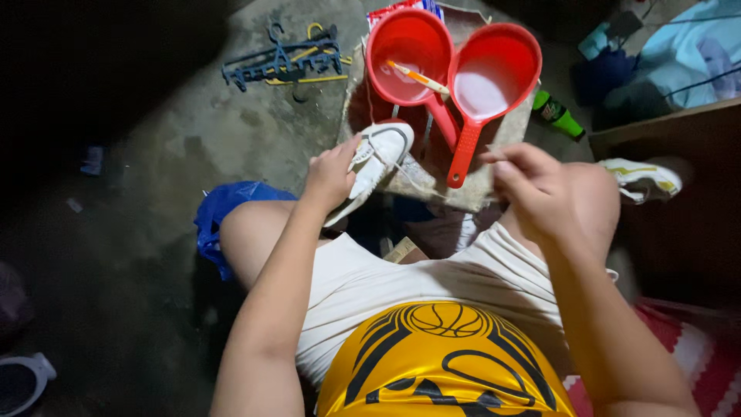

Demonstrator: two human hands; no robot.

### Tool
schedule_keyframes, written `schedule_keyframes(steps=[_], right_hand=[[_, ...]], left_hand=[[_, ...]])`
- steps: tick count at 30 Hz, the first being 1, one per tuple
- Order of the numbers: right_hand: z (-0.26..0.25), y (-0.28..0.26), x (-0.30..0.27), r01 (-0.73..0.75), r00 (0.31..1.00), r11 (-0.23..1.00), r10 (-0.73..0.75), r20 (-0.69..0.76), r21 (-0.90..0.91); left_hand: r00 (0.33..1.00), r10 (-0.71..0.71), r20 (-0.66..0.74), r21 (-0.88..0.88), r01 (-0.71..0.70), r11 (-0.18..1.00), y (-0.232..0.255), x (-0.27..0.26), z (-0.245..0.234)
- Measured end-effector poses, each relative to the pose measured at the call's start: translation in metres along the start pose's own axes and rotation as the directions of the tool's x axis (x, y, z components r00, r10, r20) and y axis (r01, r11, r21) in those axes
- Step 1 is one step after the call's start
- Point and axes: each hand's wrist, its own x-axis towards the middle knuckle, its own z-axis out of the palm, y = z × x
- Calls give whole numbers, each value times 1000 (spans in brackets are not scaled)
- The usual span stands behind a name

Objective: The person removes the laces from a white sneaker, then threads the laces back through the eyelets and ties them. The shoe is held in the lap while the laces are manipulated by hand.

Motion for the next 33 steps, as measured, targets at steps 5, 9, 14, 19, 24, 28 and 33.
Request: schedule_keyframes(steps=[5, 9, 14, 19, 24, 28, 33], right_hand=[[51, 31, 51, 72, 978, 918, 11, 206, -389], [96, 51, 89, 97, 962, 853, 51, 267, -513], [127, 66, 121, 385, 884, 692, -86, 460, -611], [119, 68, 135, 475, 829, 452, 59, 557, -755], [107, 63, 121, 513, 823, 545, -91, 561, -664], [120, 58, 125, 619, 755, 541, -210, 621, -569], [133, 52, 146, 626, 719, 469, -38, 694, -622]], left_hand=[[993, -111, -33, -134, 106, 985, 11, 0, -7], [957, -270, -104, -224, 242, 944, 20, 3, 0], [944, -322, -70, -174, 307, 936, 27, 7, -1], [935, -356, -3, -254, 344, 904, 27, 5, -9], [927, -373, -34, -381, 333, 863, 22, 1, -4], [927, -376, -17, -344, 347, 872, 21, -1, -2], [920, -392, -22, -313, 367, 876, 26, 0, -2]])
